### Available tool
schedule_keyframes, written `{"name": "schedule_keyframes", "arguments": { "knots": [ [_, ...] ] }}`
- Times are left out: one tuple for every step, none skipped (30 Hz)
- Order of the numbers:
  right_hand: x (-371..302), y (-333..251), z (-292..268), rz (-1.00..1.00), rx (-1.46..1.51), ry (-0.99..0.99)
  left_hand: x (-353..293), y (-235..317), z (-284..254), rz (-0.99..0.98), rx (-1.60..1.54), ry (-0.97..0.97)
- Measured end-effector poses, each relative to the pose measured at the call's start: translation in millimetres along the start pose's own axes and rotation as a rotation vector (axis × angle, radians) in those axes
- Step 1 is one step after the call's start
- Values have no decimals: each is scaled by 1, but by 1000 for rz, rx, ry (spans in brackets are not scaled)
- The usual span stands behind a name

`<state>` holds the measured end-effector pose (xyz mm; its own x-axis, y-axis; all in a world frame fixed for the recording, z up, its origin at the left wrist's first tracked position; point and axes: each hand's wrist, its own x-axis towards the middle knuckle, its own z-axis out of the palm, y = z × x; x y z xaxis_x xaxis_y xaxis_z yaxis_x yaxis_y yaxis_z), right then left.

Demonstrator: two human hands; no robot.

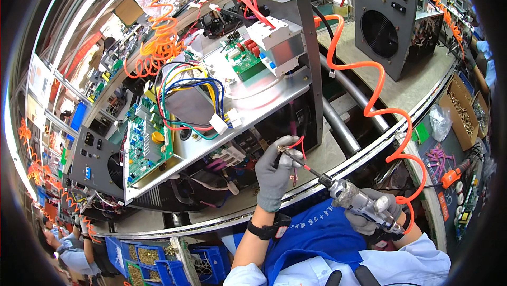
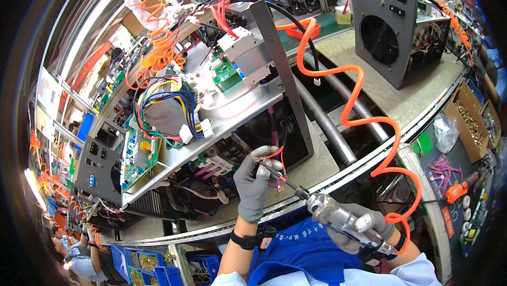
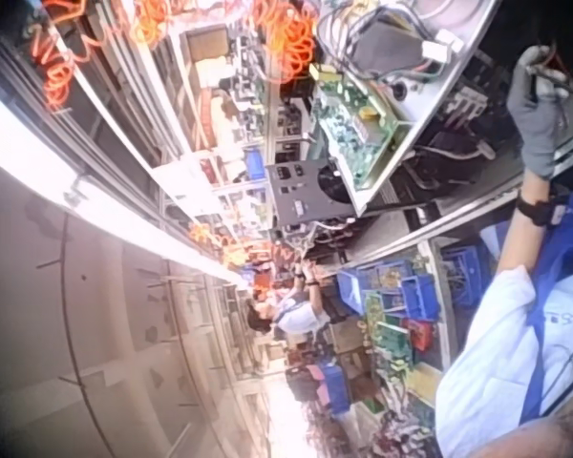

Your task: Assembling and wiring internal components of a large electronic unit on a factory assembly line.

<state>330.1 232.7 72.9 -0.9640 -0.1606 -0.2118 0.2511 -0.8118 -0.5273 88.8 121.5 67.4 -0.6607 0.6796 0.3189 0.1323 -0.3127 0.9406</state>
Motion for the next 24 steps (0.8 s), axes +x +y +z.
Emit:
{"name": "schedule_keyframes", "arguments": {
  "knots": [
    [1,2,0,-11,127,-90,0,0,3,12,-55,23],
    [2,4,1,-21,255,-181,0,-3,3,13,-59,23],
    [2,8,4,-21,251,-179,1,-7,2,22,-60,36],
    [2,11,7,-24,331,-197,1,-11,2,32,-62,47],
    [3,13,10,-27,410,-215,2,-13,3,35,-65,47],
    [3,14,12,-29,373,-205,2,-16,4,-7,-50,62],
    [3,15,15,-31,369,-202,2,-17,6,-49,-36,76],
    [2,16,20,-57,286,-128,3,-17,10,-62,-50,101],
    [2,18,23,-79,202,-58,3,-23,11,-59,-51,103],
    [4,20,25,-78,195,-48,4,-32,11,-36,6,151],
    [6,21,27,-74,190,-49,5,-39,10,-13,63,200],
    [8,21,27,-72,194,-37,8,-39,13,107,160,217],
    [10,21,29,-69,198,-26,8,-38,15,109,158,221],
    [12,21,31,-73,177,-18,7,-35,16,26,96,260],
    [13,21,34,-75,170,-16,7,-33,18,-55,30,293],
    [15,21,36,-83,144,1,7,-33,21,-51,25,294],
    [17,20,38,-90,117,17,7,-34,23,-59,-50,344],
    [19,20,40,-85,112,18,6,-33,23,-69,-124,397],
    [21,20,41,-82,112,24,6,-34,22,-68,-127,403],
    [24,20,43,-80,112,32,7,-37,20,-68,-54,431],
    [26,19,45,-73,110,35,7,-40,19,-73,20,459],
    [30,18,49,-86,55,75,8,-41,18,-76,16,464],
    [33,17,51,-98,-1,115,10,-42,17,-139,-37,472],
    [37,17,52,-106,-24,125,13,-44,14,-197,-88,484]
  ]
}}
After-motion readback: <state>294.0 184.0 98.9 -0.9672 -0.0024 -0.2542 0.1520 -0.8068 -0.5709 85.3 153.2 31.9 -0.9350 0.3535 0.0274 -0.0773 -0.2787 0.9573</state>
